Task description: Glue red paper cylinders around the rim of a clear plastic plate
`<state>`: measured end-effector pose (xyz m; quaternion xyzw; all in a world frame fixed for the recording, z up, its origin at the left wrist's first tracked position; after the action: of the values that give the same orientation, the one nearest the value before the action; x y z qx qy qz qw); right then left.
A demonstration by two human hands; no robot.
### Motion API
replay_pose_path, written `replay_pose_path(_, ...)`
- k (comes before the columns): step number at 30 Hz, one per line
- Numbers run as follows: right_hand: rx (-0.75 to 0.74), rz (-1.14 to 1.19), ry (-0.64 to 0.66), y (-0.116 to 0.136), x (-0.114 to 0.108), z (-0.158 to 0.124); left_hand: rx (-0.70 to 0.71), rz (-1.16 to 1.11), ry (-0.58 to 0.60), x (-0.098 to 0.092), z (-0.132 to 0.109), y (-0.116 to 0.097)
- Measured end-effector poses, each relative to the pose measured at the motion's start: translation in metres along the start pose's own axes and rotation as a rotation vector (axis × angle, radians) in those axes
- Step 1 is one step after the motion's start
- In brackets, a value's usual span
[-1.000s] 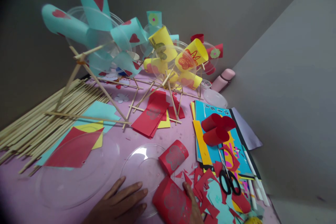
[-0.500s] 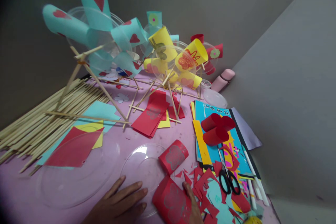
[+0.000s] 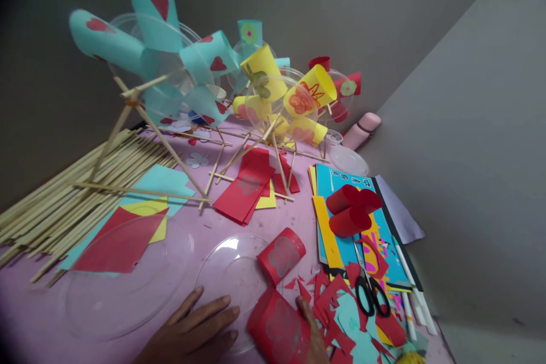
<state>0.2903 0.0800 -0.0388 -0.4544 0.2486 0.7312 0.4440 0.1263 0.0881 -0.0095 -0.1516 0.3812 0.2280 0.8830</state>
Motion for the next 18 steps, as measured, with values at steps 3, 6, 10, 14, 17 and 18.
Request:
replay_pose_path(3,-0.056,0.002,-0.007,0.007,-0.003,0.004,0.020,-0.007,0.015,0.001,0.000,-0.001)
replay_pose_path(6,-0.106,0.000,0.008,0.007,-0.005,0.007,0.003,-0.012,0.008,0.000,0.000,0.000)
replay_pose_path(10,-0.079,-0.002,0.016,-0.003,-0.004,0.005,0.000,-0.015,-0.005,-0.002,0.001,-0.001)
replay_pose_path(14,-0.037,-0.005,-0.009,-0.002,-0.002,0.004,0.001,-0.014,-0.006,-0.001,0.001,0.000)
replay_pose_path(17,-0.030,-0.005,-0.019,-0.003,-0.009,0.008,-0.008,-0.008,-0.025,-0.004,0.003,0.001)
replay_pose_path(18,-0.035,-0.003,-0.020,-0.007,-0.014,0.009,-0.008,-0.004,-0.027,-0.005,0.004,0.001)
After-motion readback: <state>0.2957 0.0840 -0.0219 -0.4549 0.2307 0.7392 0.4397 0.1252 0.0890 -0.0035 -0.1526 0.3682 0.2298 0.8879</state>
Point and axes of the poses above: each hand's wrist, its own z-axis towards the middle knuckle, its own x-axis out of the palm, y = z × x, the point moved 10 cm from there along z, towards the middle knuckle, and after that the axes turned 4 degrees about x, right-handed, at the moved point
